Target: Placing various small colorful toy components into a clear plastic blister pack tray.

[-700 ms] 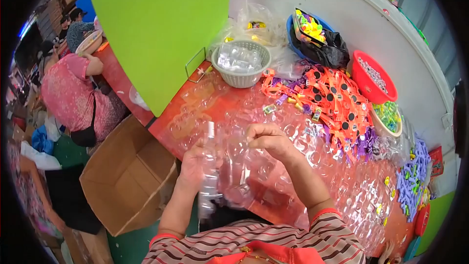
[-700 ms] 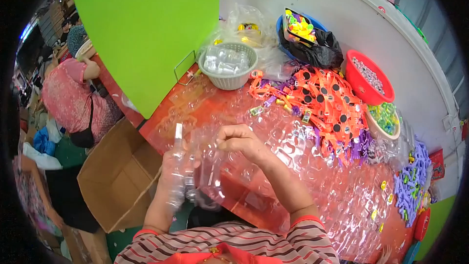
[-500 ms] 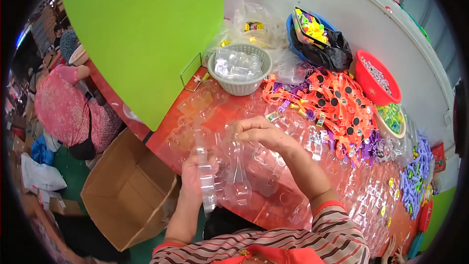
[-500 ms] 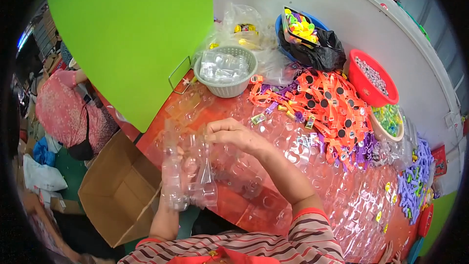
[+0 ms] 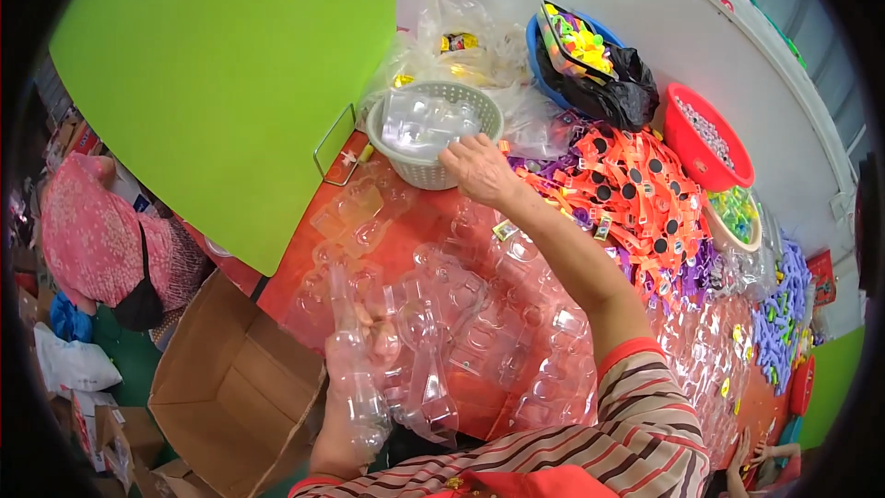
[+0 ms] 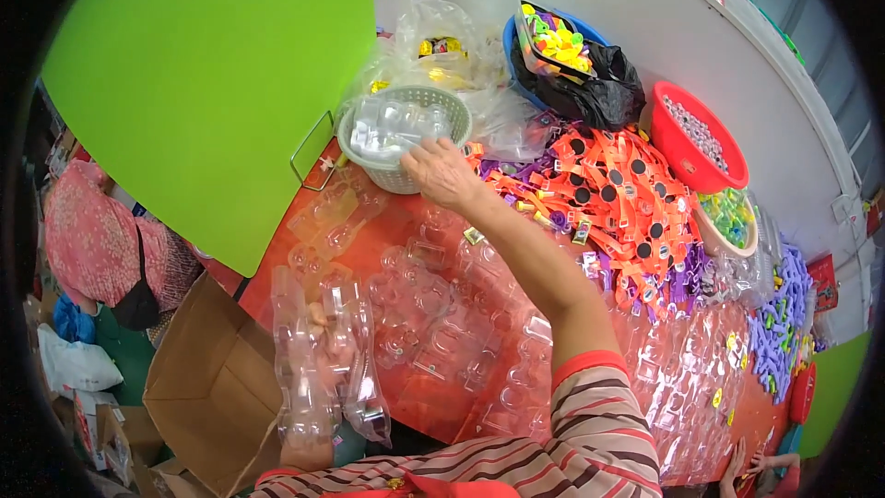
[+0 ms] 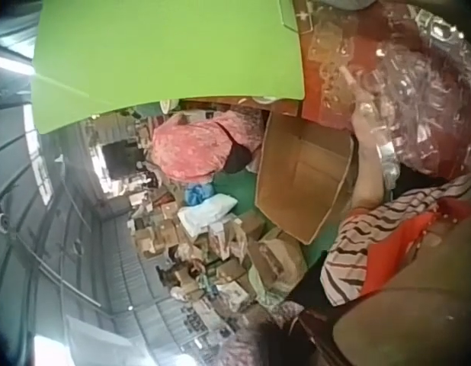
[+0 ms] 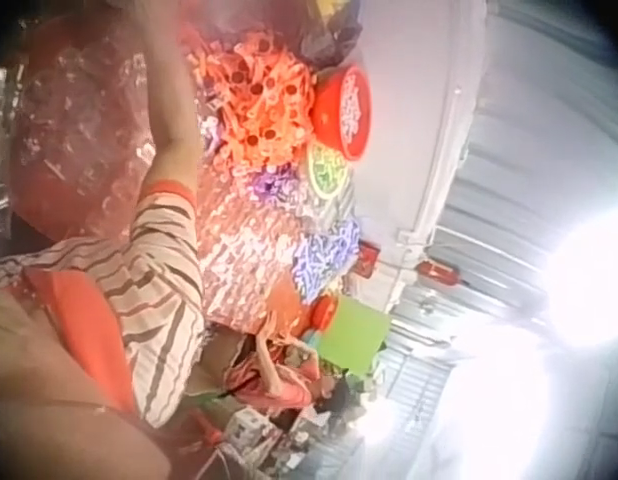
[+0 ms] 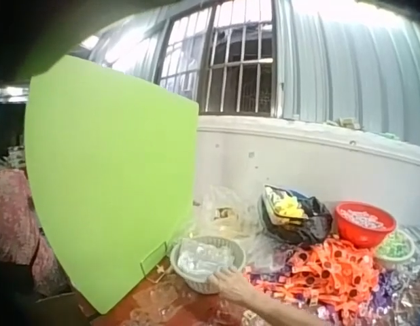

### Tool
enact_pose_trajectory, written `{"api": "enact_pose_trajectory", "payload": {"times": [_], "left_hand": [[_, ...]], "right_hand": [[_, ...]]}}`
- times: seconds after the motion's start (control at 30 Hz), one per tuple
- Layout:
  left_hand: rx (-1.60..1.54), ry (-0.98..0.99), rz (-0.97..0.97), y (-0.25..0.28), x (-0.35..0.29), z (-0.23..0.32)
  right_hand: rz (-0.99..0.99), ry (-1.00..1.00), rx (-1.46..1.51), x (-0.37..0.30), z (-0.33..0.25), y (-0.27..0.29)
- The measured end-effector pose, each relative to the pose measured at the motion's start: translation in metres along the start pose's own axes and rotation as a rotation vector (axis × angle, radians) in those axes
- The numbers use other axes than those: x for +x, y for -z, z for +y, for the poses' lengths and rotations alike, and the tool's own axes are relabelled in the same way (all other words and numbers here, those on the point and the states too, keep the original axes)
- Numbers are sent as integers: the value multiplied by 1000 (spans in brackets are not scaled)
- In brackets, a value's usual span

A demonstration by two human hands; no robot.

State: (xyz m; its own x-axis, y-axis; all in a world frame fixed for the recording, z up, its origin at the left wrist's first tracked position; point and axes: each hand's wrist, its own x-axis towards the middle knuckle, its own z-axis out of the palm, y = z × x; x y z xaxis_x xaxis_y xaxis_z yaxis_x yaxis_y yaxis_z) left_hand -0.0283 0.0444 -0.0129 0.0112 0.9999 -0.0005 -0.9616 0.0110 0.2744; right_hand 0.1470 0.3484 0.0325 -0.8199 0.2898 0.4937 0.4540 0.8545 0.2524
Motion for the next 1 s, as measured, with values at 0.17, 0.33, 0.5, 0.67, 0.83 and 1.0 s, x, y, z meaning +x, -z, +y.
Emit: {"api": "enact_pose_trajectory", "payload": {"times": [0.17,0.33,0.5,0.67,0.83,1.0], "left_hand": [[-26,-3,59,22,-2,1],[-31,-12,119,39,5,10],[-21,-123,98,39,7,14],[80,-242,144,36,-13,22],[185,-305,242,41,-16,27],[89,-244,143,60,-18,33]], "right_hand": [[180,-15,10,12,14,44],[194,-123,-162,49,69,31],[54,-233,-365,43,110,-32],[-80,-336,-377,60,115,-39],[125,-161,-128,60,50,-47],[-204,-94,249,38,-75,-69]]}}
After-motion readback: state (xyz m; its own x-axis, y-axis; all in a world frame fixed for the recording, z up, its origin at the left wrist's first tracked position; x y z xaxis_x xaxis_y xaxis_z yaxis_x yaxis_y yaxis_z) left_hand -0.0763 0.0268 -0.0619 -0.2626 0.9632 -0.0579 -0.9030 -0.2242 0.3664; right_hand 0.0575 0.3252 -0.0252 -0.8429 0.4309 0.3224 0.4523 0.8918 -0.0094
